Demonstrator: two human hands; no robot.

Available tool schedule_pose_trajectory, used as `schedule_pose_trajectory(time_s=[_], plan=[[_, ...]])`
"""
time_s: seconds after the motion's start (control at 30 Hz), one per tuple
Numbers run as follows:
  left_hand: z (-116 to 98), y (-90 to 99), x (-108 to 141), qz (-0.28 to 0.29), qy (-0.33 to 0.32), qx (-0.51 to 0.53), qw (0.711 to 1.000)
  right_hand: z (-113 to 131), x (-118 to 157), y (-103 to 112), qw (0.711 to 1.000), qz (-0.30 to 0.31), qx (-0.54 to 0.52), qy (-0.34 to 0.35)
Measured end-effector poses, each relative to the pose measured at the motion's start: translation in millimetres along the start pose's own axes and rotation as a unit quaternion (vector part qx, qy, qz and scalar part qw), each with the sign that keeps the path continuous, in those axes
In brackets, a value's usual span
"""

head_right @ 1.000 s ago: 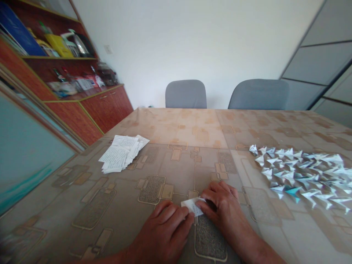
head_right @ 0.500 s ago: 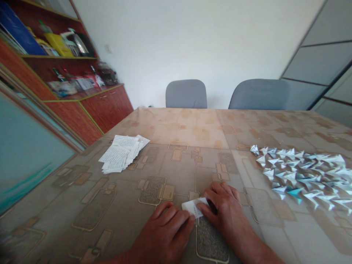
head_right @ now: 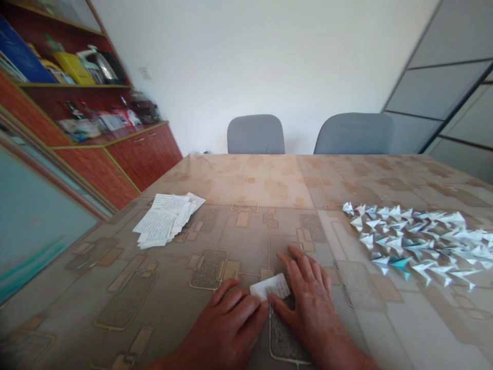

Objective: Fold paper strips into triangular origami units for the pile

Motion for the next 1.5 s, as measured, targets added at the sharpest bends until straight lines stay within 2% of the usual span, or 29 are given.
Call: schedule_pose_trajectory(time_s=[0.1, 0.33, 0.47, 0.7, 0.97, 1.17, 1.37, 1.5], plan=[[0, 1.9, 1, -0.003, -0.008, 0.001, 1.000, -7, 3, -7, 1.000, 0.021, -0.003, -0.013], [4, 3.1, 7, 0.007, -0.019, 0.011, 1.000, -30, 5, -7, 0.997, 0.055, -0.045, -0.030], [4, 4.9, 8, -0.009, -0.025, 0.008, 1.000, -25, 4, -6, 0.998, 0.043, -0.040, -0.030], [3, 8.8, 6, -0.045, -0.020, 0.001, 0.999, 2, 6, -16, 0.999, 0.022, -0.022, -0.012], [12, 13.3, 14, -0.026, -0.011, 0.001, 1.000, -17, 5, -18, 0.992, 0.071, -0.099, -0.016], [18, 11.1, 20, -0.035, -0.005, 0.010, 0.999, -18, -1, -16, 0.983, 0.105, -0.150, -0.013], [20, 7.1, 23, -0.036, -0.004, 0.004, 0.999, -17, -8, -9, 0.986, 0.093, -0.132, -0.040], [15, 6.7, 24, -0.040, -0.024, -0.010, 0.999, -15, -10, -2, 0.986, 0.070, -0.146, -0.032]])
Point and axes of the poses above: each hand's wrist, its own x-axis away from the middle knuckle, its own y-axis out of the back of the hand, z = x × y, the point moved 10 cm from there along -x, towards the middle knuckle, and after that the axes turned 9 degrees about y, right-handed, at the moved point
